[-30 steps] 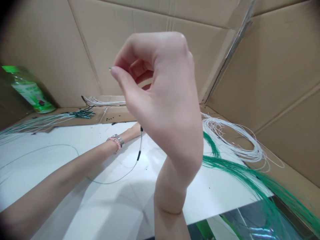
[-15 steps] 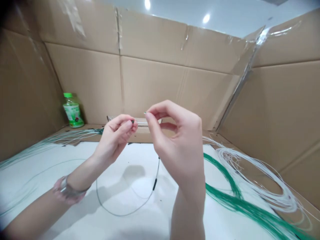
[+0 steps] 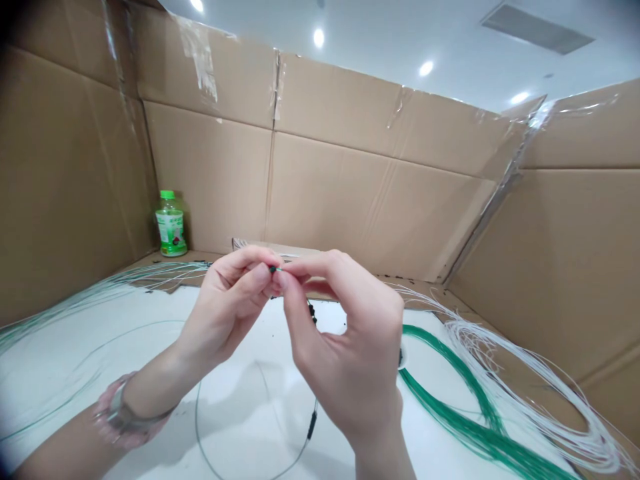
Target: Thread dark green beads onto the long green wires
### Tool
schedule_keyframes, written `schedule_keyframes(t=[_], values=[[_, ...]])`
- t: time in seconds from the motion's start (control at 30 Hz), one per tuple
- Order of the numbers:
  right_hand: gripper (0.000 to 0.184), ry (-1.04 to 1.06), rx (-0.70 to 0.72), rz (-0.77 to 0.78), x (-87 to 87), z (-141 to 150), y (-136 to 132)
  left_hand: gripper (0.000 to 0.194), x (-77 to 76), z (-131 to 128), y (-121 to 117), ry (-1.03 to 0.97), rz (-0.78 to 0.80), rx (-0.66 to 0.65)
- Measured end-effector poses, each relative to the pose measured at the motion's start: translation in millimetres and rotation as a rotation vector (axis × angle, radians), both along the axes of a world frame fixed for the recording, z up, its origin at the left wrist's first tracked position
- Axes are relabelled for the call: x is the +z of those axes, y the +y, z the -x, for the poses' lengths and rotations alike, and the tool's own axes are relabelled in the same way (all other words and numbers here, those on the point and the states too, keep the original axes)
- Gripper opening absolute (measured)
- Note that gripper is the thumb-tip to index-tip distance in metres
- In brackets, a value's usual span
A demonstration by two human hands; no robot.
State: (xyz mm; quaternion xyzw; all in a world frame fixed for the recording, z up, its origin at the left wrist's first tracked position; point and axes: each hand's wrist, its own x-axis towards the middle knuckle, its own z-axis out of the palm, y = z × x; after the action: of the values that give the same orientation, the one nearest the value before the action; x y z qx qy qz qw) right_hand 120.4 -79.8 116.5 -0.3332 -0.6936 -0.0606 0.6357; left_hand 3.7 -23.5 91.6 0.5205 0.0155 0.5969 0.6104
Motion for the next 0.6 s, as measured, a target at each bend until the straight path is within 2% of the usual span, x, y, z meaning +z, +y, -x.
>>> schedule_keyframes(t=[0.23,0.6], values=[[0.023,-0.049,-0.022,-0.040,0.0,0.2,-0.9,0.008,0.3,2.9,0.5,0.009,-0.106,-0.031],[0.022,-0.082,-0.033,-0.052,1.4,-2.2,-0.7,0.013,-1.5,3.5,1.4,0.005,-0.143,-0.016]])
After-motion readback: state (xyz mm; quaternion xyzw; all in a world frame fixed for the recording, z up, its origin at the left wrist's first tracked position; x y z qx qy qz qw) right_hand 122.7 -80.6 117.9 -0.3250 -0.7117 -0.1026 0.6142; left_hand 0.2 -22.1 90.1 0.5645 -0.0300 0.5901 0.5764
